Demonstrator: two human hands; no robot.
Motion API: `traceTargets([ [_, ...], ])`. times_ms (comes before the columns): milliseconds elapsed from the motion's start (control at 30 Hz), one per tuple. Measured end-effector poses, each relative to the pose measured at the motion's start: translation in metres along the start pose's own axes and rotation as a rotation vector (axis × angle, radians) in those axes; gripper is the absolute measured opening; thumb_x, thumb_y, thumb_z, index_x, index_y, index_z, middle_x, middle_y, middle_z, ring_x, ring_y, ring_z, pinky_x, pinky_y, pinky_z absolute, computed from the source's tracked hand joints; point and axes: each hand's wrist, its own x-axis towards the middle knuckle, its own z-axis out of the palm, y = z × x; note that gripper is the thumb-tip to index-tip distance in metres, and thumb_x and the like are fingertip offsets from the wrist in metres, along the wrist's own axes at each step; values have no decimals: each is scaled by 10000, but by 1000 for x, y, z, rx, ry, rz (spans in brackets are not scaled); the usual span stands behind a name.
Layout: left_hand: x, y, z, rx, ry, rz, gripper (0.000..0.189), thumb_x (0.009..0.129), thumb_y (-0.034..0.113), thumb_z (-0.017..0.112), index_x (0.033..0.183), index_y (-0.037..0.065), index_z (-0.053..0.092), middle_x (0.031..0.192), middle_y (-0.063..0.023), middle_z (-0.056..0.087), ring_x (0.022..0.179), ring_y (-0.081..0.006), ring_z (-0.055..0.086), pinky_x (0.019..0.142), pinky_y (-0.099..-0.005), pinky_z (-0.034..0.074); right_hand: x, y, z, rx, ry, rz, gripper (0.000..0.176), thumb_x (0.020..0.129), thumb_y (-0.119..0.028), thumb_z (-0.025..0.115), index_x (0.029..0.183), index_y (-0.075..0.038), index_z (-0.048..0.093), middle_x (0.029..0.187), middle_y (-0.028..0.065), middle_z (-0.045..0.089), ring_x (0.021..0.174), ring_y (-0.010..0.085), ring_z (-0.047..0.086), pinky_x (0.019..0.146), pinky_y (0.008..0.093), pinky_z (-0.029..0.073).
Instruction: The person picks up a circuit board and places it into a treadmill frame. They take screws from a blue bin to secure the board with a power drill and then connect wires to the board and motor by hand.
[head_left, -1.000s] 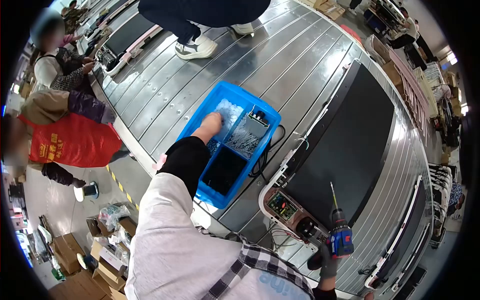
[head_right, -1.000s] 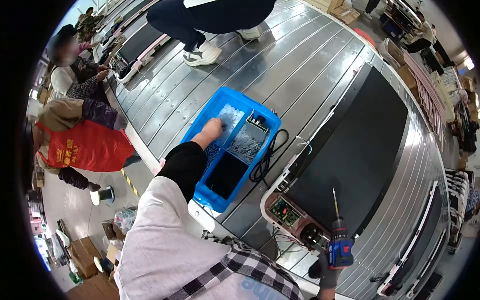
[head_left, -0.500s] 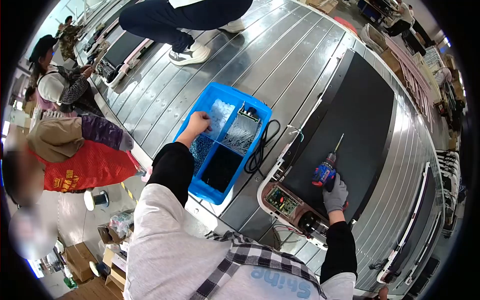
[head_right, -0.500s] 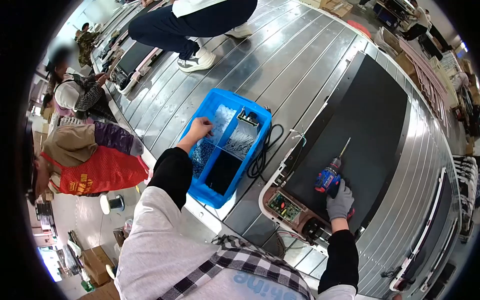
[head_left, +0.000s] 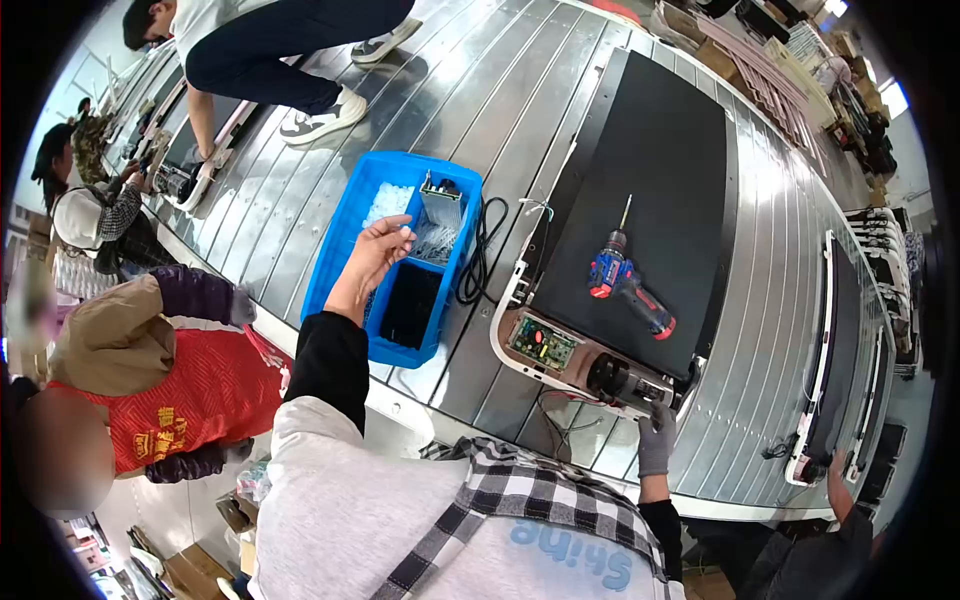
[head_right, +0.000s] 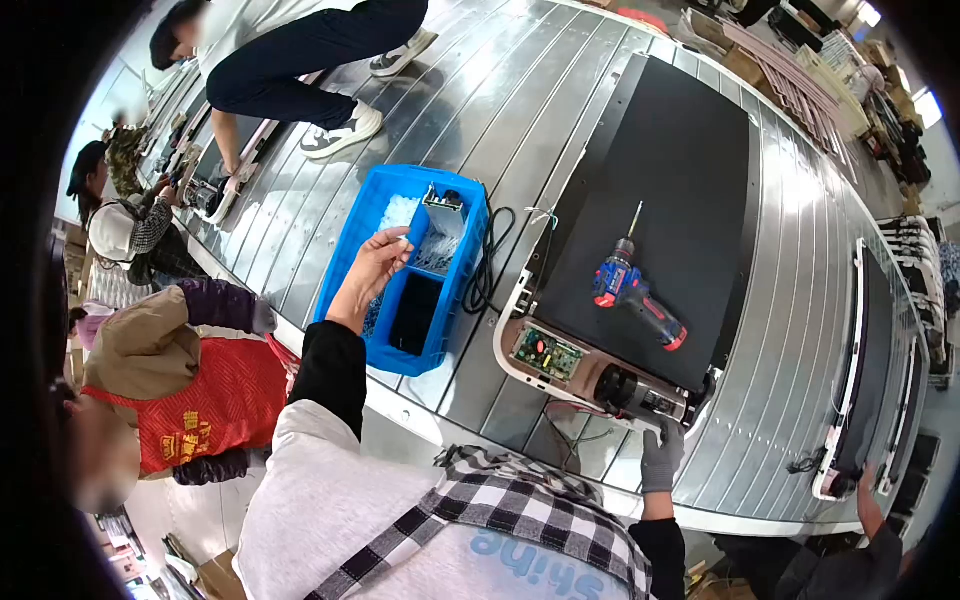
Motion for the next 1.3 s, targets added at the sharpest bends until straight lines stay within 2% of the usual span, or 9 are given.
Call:
traceTargets([
  [100, -23, -14, 21, -109, -116, -84, 103, 834, 47, 630, 934, 22, 638, 789, -86, 655, 617, -121, 593, 537, -200, 473, -22, -23, 2, 303, -8, 27, 294, 761, -33, 591, 1053, 5, 585, 998, 89, 570, 914, 178, 572, 777, 279, 466],
  [267, -95, -55, 91, -308, -405, -214, 119, 866, 40, 581, 979, 37, 618, 895, -114, 660, 757, -173, 638, 652, -244, 519, -19, -153, -5, 362, -127, -405, 139, 806, -4, 551, 927, 15, 616, 905, 116, 626, 816, 198, 600, 735, 284, 459],
  [300, -111, -59, 108, -293, -414, -240, 128, 866, 49, 585, 992, 41, 606, 913, -120, 659, 772, -186, 644, 665, -258, 521, -18, -176, 0, 435, -155, -318, 140, 796, -8, 566, 924, 8, 621, 877, 118, 622, 805, 212, 603, 720, 290, 459],
  [433, -153, -80, 139, -181, -428, -295, 168, 864, 25, 578, 1029, 50, 558, 937, -110, 659, 827, -200, 653, 730, -306, 548, -13, -242, 9, 320, -221, -595, 206, 779, -61, 622, 983, -46, 638, 854, 122, 606, 763, 253, 599, 684, 317, 467],
  [533, -171, -90, 139, -201, -425, -292, 168, 865, 15, 569, 1028, 54, 552, 920, -78, 657, 838, -175, 645, 725, -321, 558, -12, -241, 33, 260, -267, -766, 197, 761, -140, 672, 941, -64, 655, 839, 121, 612, 733, 277, 605, 648, 333, 473],
  [633, -178, -89, 134, -184, -401, -304, 186, 863, 18, 572, 1047, 38, 557, 916, -73, 650, 811, -174, 648, 714, -315, 564, -15, -241, 37, 213, -318, -793, 180, 753, -154, 684, 910, -69, 659, 810, 110, 618, 732, 278, 605, 638, 348, 474],
  [767, -185, -97, 126, -155, -359, -351, 131, 873, 64, 577, 988, 2, 582, 893, -84, 646, 773, -190, 658, 709, -294, 563, -18, -233, 51, 191, -277, -899, 137, 742, -106, 675, 857, -45, 632, 777, 119, 608, 685, 293, 606, 585, 355, 476],
  [1100, -193, -125, 129, -142, -385, -437, 41, 899, 61, 535, 891, 30, 509, 856, -78, 615, 788, -219, 666, 686, -307, 570, -21, -206, 39, 151, -523, -756, 183, 732, -96, 689, 889, -39, 614, 829, 133, 591, 720, 304, 586, 617, 354, 469],
  [1300, -190, -121, 127, -81, -385, -380, 51, 895, 72, 549, 889, 31, 519, 866, -96, 641, 811, -211, 665, 647, -299, 560, -20, -201, 32, 220, -448, -719, 156, 726, -63, 686, 853, -20, 605, 770, 134, 592, 658, 272, 601, 584, 331, 473],
])
